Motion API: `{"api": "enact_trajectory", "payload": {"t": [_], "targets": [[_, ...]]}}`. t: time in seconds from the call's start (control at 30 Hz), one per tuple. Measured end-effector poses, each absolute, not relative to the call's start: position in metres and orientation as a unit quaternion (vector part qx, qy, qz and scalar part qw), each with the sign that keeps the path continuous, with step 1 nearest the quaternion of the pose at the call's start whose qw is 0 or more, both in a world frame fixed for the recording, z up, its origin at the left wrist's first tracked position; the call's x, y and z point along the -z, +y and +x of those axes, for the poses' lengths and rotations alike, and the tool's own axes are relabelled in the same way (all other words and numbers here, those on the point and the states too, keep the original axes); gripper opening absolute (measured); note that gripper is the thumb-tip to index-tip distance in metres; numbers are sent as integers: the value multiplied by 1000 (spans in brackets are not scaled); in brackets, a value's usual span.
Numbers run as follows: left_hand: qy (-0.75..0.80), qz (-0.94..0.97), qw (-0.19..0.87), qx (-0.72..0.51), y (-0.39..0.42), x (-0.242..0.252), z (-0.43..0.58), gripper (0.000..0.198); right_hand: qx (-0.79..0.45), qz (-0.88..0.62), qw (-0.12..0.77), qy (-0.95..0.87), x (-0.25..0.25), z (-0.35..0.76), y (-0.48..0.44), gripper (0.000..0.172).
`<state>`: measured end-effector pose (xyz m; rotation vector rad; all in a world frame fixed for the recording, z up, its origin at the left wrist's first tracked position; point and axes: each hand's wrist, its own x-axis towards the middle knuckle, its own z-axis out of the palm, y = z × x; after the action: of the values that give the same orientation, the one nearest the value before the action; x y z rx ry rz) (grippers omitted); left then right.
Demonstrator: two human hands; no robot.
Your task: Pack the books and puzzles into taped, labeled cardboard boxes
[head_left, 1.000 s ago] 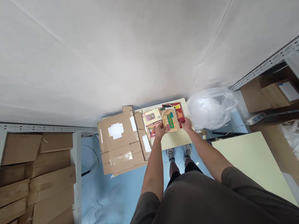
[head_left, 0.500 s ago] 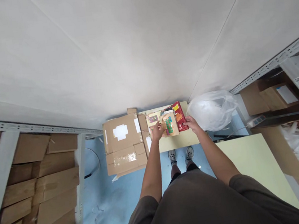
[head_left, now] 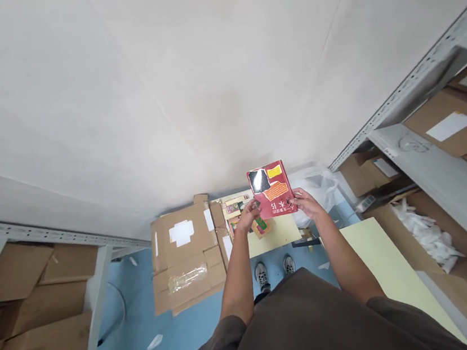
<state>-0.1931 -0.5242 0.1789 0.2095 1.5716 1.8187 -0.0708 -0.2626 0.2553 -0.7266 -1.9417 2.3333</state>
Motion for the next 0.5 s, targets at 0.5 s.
{"api": "enact_trajectory", "payload": {"t": [0.5], "targets": [[487,252,439,-712,-454,-281,-166,90,-795,-130,115,-581,-348,68,-212,85]]}}
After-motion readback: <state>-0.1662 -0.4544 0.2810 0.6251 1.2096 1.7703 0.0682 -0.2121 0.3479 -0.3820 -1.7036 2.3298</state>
